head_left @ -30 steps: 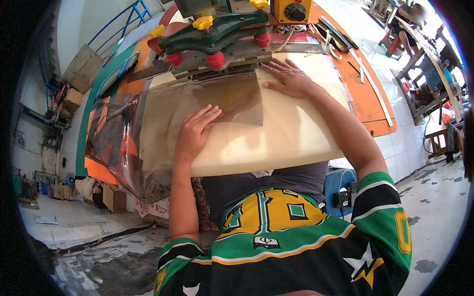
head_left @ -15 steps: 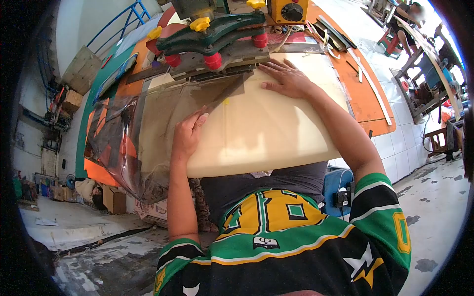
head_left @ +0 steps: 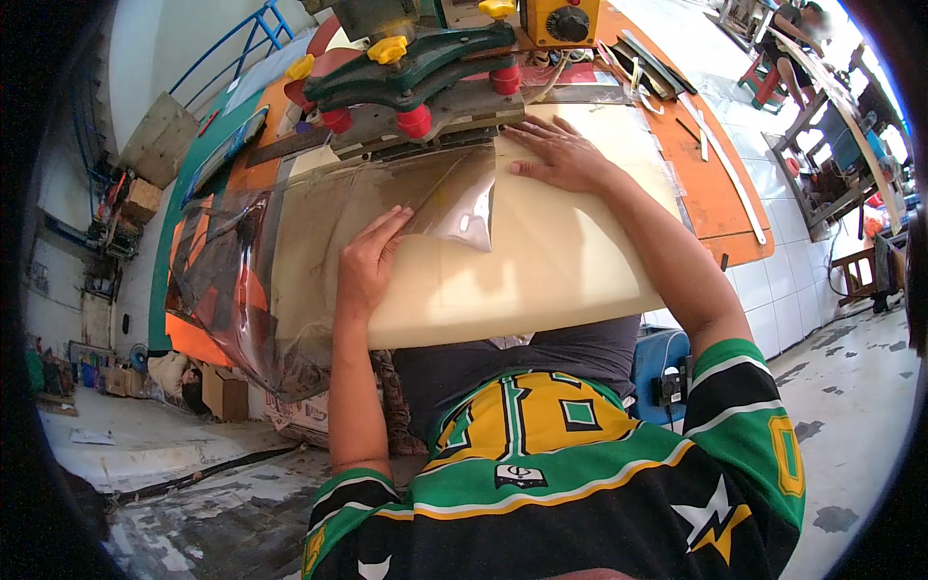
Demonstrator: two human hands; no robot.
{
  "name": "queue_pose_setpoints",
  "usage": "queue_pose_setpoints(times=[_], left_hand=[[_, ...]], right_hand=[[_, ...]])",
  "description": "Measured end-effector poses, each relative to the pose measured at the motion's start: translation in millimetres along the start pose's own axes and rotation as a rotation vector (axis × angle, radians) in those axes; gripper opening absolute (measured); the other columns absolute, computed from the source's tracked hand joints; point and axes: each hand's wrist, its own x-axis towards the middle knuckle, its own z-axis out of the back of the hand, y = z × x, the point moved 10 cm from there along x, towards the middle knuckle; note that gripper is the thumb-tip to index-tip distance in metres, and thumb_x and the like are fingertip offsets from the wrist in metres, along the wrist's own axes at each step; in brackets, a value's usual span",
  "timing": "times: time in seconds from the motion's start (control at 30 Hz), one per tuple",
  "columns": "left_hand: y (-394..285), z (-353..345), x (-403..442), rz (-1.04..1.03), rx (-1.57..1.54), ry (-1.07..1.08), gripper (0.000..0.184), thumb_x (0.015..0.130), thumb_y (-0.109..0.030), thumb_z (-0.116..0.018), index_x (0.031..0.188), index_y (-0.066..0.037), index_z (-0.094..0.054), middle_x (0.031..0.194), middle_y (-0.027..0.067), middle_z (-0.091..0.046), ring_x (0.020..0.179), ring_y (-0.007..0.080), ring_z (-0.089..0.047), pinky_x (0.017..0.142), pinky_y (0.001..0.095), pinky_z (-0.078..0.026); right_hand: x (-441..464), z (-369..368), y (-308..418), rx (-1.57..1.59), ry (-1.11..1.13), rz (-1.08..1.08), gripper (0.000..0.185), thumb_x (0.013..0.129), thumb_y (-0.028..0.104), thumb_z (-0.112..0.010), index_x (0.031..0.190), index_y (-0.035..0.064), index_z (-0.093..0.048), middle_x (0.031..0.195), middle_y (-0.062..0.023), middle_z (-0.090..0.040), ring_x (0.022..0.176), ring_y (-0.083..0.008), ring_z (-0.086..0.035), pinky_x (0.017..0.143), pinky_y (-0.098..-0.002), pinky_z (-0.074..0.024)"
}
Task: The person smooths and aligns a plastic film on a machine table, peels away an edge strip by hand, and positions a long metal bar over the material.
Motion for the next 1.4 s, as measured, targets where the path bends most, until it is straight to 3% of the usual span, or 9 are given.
queue_pose_setpoints(times=[0.4, 0.63, 0.7, 1.13, 1.2, 1.3, 1.4], left_hand=[[-18, -2, -1, -0.160, 0.147, -0.002, 0.029, 0.098, -0.010, -0.064, 0.124, -0.003, -0.073, 0.126, 0.0138, -0.073, 0.125, 0.0301, -0.066, 0.101, 0.0409, -0.055], [-10, 4, -3, -0.114, 0.058, -0.056, 0.029, 0.099, -0.009, -0.062, 0.126, -0.005, -0.072, 0.127, 0.0138, -0.072, 0.124, 0.0307, -0.067, 0.099, 0.0403, -0.056], [0, 11, -3, 0.015, 0.020, -0.087, 0.030, 0.100, -0.008, -0.060, 0.128, -0.007, -0.072, 0.128, 0.0140, -0.072, 0.123, 0.0305, -0.068, 0.098, 0.0399, -0.057], [-11, 12, -3, -0.090, 0.067, -0.080, 0.030, 0.101, -0.008, -0.059, 0.129, -0.008, -0.071, 0.129, 0.0126, -0.072, 0.122, 0.0306, -0.068, 0.099, 0.0392, -0.056], [-8, 10, -3, -0.043, 0.046, -0.037, 0.035, 0.101, -0.006, -0.055, 0.132, -0.007, -0.069, 0.134, 0.0135, -0.070, 0.129, 0.0306, -0.065, 0.106, 0.0391, -0.051], [-8, 9, -2, -0.064, 0.058, -0.024, 0.036, 0.100, -0.003, -0.054, 0.133, -0.008, -0.069, 0.135, 0.0137, -0.069, 0.129, 0.0306, -0.065, 0.107, 0.0388, -0.051], [-8, 14, -4, -0.068, 0.022, -0.111, 0.030, 0.101, -0.006, -0.059, 0.128, -0.007, -0.071, 0.128, 0.0123, -0.073, 0.124, 0.0298, -0.068, 0.100, 0.0389, -0.055]], right_hand=[[1, 0, 0, 0.007, -0.003, -0.008, 0.080, 0.100, 0.072, -0.043, 0.163, 0.0224, -0.035, 0.167, -0.0145, -0.035, 0.157, -0.0298, -0.026, 0.129, -0.0522, -0.0166], [0, 2, 0, 0.025, -0.012, -0.004, 0.080, 0.100, 0.072, -0.043, 0.162, 0.0233, -0.036, 0.166, -0.0139, -0.036, 0.157, -0.0303, -0.027, 0.129, -0.0521, -0.0171], [0, 2, 2, 0.033, -0.002, 0.017, 0.079, 0.099, 0.073, -0.042, 0.162, 0.0249, -0.037, 0.166, -0.0135, -0.037, 0.156, -0.0307, -0.027, 0.128, -0.0523, -0.0172], [0, 3, 3, 0.038, -0.013, 0.026, 0.076, 0.100, 0.072, -0.044, 0.161, 0.0283, -0.038, 0.166, -0.0124, -0.037, 0.156, -0.0320, -0.028, 0.128, -0.0532, -0.0171], [0, 2, 3, 0.039, -0.011, 0.020, 0.075, 0.100, 0.071, -0.045, 0.161, 0.0293, -0.038, 0.166, -0.0125, -0.038, 0.156, -0.0322, -0.028, 0.128, -0.0532, -0.0174], [0, 2, 2, 0.035, -0.011, 0.022, 0.074, 0.100, 0.071, -0.044, 0.161, 0.0299, -0.038, 0.166, -0.0126, -0.037, 0.156, -0.0324, -0.028, 0.128, -0.0530, -0.0174], [0, 1, 2, 0.042, -0.019, 0.033, 0.074, 0.100, 0.072, -0.044, 0.161, 0.0298, -0.039, 0.166, -0.0126, -0.037, 0.156, -0.0327, -0.028, 0.128, -0.0537, -0.0173]])
